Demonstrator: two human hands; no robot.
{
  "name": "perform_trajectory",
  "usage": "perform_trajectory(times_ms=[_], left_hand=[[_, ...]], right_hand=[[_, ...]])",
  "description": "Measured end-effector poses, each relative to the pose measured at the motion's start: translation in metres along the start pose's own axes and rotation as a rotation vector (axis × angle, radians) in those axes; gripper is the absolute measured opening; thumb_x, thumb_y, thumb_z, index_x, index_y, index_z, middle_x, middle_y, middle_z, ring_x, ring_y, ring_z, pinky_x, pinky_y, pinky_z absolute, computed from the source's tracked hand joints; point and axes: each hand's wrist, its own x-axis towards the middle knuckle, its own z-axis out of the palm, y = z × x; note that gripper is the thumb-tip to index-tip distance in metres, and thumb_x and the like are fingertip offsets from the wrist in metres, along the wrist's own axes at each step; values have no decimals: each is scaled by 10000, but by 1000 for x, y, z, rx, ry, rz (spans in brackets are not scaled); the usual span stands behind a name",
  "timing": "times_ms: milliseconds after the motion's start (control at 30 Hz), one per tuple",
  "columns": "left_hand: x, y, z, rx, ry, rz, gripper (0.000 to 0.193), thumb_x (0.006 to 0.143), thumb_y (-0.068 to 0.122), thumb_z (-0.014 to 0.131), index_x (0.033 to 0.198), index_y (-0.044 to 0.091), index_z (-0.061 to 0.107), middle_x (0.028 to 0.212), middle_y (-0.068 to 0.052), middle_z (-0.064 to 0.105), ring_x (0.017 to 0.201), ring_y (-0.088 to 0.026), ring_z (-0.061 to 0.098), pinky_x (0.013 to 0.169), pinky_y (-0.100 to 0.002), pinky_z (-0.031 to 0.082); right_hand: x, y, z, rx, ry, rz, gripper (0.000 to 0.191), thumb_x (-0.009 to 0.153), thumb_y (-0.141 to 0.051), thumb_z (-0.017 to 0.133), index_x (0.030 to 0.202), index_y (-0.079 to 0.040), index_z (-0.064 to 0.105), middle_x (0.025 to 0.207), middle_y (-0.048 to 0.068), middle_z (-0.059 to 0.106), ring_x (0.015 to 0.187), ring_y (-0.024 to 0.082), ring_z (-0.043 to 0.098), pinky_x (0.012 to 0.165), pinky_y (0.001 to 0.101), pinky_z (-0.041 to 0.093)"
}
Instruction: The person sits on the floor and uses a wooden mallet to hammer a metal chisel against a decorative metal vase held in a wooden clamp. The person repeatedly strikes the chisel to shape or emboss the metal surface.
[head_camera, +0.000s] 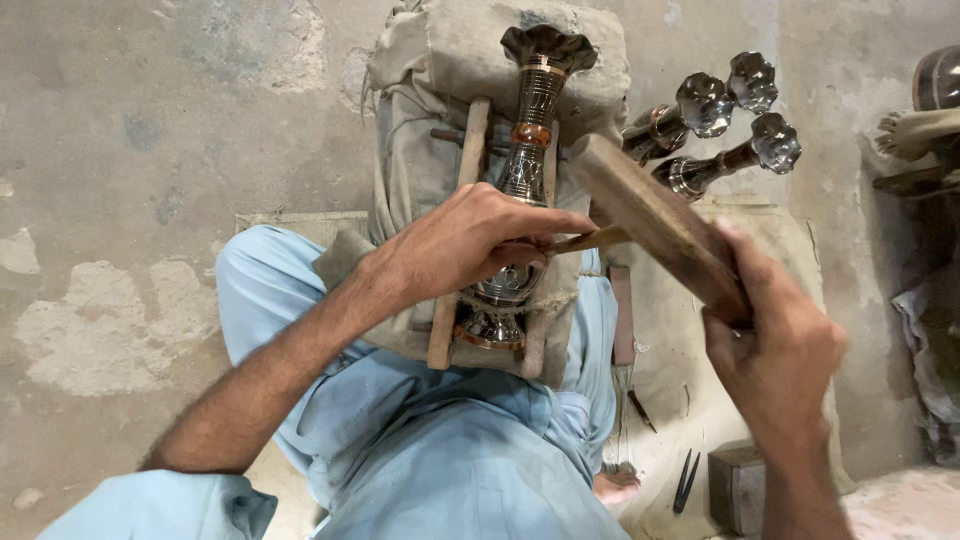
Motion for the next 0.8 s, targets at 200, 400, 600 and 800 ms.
perform_trajectory(times_ms=[200,400,600,800], left_hand=[[5,-2,-7,18,-60,101,522,865,54,712,1357,216,651,957,-14,809,818,-121,785,712,-344,673],[8,-4,-10,43,-145,131,538,832,20,721,1329,220,670,943,-21,809,793,-127,780,652,-349,662],[15,-3,-17,-32,-106,147,507,865,47,705,1345,200,649,936,-13,811,769,-129,782,689,-346,657],[21,6,-21,61,-178,167,528,841,37,689,1340,203,653,983,-12,812,768,-129,775,653,-343,634]], right_hand=[[-25,-4,25,414,228,214,633,908,17,700,1479,-116,462,980,67,707,758,136,678,610,268,552],[-58,9,46,276,225,133,557,961,67,697,1461,-68,491,1076,171,654,933,239,667,852,332,593],[-59,13,44,111,-24,257,685,837,-3,751,1478,-45,514,1107,187,698,967,255,736,819,372,592],[-58,4,39,-92,-253,142,818,692,15,835,1455,-126,576,1148,177,691,903,265,731,737,354,619]])
